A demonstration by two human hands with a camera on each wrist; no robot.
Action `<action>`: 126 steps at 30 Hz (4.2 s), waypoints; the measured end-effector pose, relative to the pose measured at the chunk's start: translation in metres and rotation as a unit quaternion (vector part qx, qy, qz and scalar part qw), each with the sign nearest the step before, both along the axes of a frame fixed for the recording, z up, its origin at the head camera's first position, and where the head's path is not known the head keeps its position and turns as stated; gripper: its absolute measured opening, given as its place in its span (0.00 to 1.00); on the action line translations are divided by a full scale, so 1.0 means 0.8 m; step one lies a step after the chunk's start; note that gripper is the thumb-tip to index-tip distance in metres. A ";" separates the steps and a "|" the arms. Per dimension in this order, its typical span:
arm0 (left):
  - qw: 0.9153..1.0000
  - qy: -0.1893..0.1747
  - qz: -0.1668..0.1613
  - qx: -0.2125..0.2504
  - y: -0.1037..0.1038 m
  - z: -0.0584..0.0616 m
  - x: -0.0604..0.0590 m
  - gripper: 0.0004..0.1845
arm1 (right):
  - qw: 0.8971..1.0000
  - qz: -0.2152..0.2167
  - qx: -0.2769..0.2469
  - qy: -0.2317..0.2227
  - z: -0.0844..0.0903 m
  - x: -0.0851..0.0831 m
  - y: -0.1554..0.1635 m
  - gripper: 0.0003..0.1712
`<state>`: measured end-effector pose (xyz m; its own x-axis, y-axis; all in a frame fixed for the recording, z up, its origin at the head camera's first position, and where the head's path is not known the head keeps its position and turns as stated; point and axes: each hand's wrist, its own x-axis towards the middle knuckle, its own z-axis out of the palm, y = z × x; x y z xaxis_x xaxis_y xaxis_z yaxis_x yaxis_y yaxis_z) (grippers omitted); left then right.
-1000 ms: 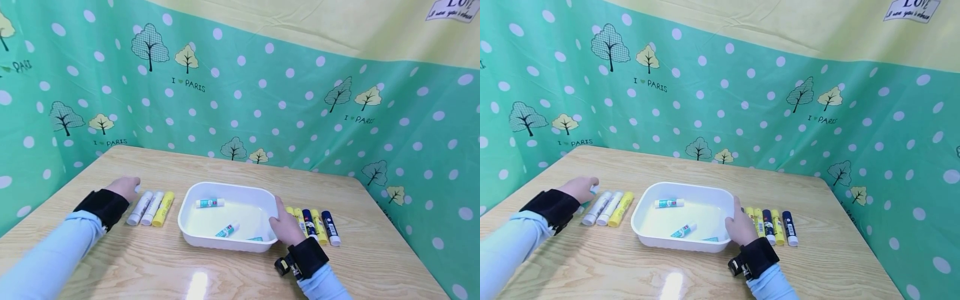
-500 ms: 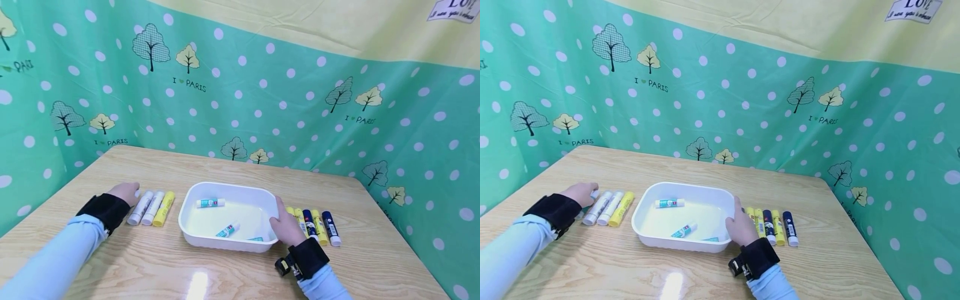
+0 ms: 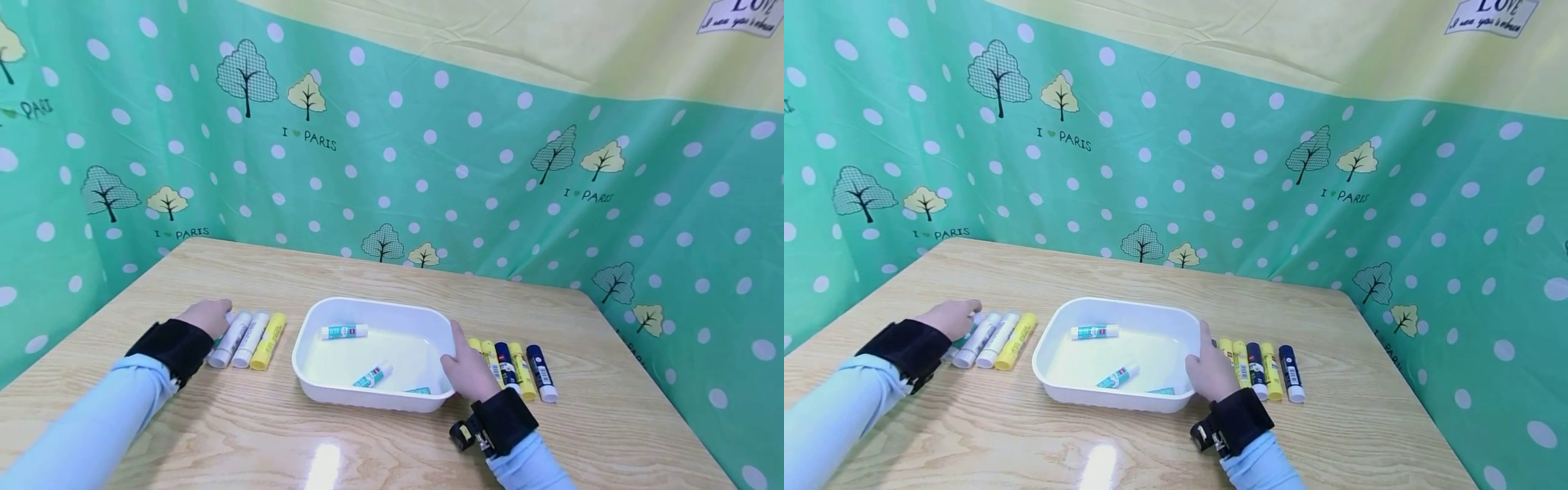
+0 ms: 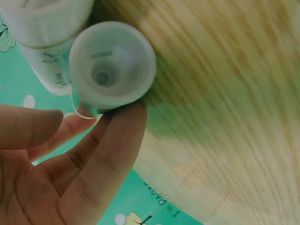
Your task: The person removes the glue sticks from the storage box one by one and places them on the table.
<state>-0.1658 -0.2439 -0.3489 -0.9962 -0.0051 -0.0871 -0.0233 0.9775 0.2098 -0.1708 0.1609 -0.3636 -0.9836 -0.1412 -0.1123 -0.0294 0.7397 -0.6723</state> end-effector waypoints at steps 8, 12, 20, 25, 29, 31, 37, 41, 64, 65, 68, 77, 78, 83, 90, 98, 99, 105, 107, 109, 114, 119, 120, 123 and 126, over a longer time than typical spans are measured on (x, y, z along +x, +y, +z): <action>1.000 0.004 -0.002 -0.003 0.004 0.001 -0.002 0.18 | 1.000 -0.011 0.000 0.000 -0.003 -0.002 0.000 0.37; 1.000 0.004 0.003 -0.003 0.005 0.000 -0.002 0.19 | 1.000 -0.012 -0.001 -0.002 -0.004 -0.003 0.000 0.37; 0.999 -0.021 0.042 0.021 0.009 0.005 0.002 0.22 | 1.000 -0.013 0.001 -0.003 -0.004 -0.003 0.000 0.37; 0.998 -0.030 0.060 0.020 0.010 0.006 0.004 0.24 | 1.000 -0.012 0.000 -0.003 -0.004 -0.003 0.000 0.37; 0.997 -0.030 0.066 0.018 0.010 0.005 0.004 0.24 | 1.000 -0.010 -0.005 -0.006 -0.004 -0.002 0.000 0.37; 0.997 -0.027 0.066 0.017 0.009 0.004 0.003 0.24 | 1.000 -0.010 -0.006 -0.006 -0.004 -0.002 0.000 0.37; 0.997 0.048 0.052 0.013 0.008 -0.003 -0.001 0.30 | 1.000 -0.010 -0.003 -0.004 -0.004 -0.002 -0.001 0.37; 0.991 0.133 0.029 0.008 0.013 -0.008 -0.009 0.43 | 1.000 -0.012 -0.002 -0.010 -0.004 -0.003 -0.001 0.37; 0.971 0.192 -0.128 0.062 0.191 0.077 -0.015 0.42 | 1.000 -0.017 -0.006 0.003 -0.005 -0.002 -0.002 0.37; 0.968 0.200 -0.137 0.063 0.197 0.077 -0.016 0.42 | 1.000 -0.016 -0.007 0.003 -0.005 -0.002 -0.003 0.37; 0.961 0.217 -0.159 0.071 0.210 0.076 -0.016 0.38 | 1.000 -0.017 -0.009 0.002 -0.006 -0.003 -0.003 0.37; 0.977 0.152 -0.145 0.032 0.224 0.055 -0.028 0.21 | 1.000 -0.016 -0.009 0.002 -0.007 -0.005 -0.002 0.37; 0.981 0.135 -0.139 0.028 0.225 0.051 -0.030 0.21 | 1.000 -0.017 -0.010 0.002 -0.008 -0.005 -0.002 0.37; 0.992 0.051 -0.108 0.028 0.224 0.033 -0.039 0.19 | 1.000 -0.019 -0.011 0.006 -0.008 -0.004 -0.004 0.37; 0.995 0.003 -0.083 0.055 0.222 0.020 -0.044 0.09 | 1.000 -0.017 -0.006 0.009 -0.004 -0.002 -0.005 0.37; 0.996 0.012 -0.082 0.046 0.220 0.020 -0.028 0.05 | 1.000 -0.012 -0.006 0.014 -0.003 -0.005 -0.004 0.37; 0.995 0.013 -0.082 0.047 0.220 0.020 -0.025 0.06 | 1.000 -0.010 -0.005 0.014 -0.003 -0.005 -0.004 0.37; 0.993 0.031 -0.107 0.039 0.222 0.019 -0.020 0.07 | 1.000 -0.008 -0.008 0.013 -0.005 -0.005 -0.004 0.37; 0.992 0.028 -0.111 0.044 0.223 0.019 -0.020 0.07 | 1.000 -0.008 -0.008 0.014 -0.006 -0.006 -0.003 0.37; 0.992 0.025 -0.111 0.050 0.224 0.018 -0.020 0.07 | 1.000 -0.008 -0.008 0.018 -0.006 -0.006 -0.003 0.37; 0.991 0.027 -0.116 0.057 0.224 0.018 -0.019 0.07 | 1.000 -0.007 -0.007 0.028 -0.006 -0.007 -0.001 0.37; 0.991 0.032 -0.122 0.052 0.223 0.019 -0.019 0.07 | 1.000 -0.008 -0.011 0.023 -0.006 -0.007 -0.001 0.37; 0.991 0.032 -0.124 0.050 0.224 0.018 -0.019 0.07 | 1.000 -0.008 -0.010 0.022 -0.006 -0.007 -0.001 0.37; 0.992 0.018 -0.118 0.050 0.224 0.017 -0.023 0.07 | 1.000 -0.009 -0.008 0.020 -0.005 -0.006 -0.002 0.37; 0.992 0.009 -0.117 0.046 0.225 0.016 -0.026 0.07 | 1.000 -0.010 -0.008 0.018 -0.005 -0.006 -0.002 0.37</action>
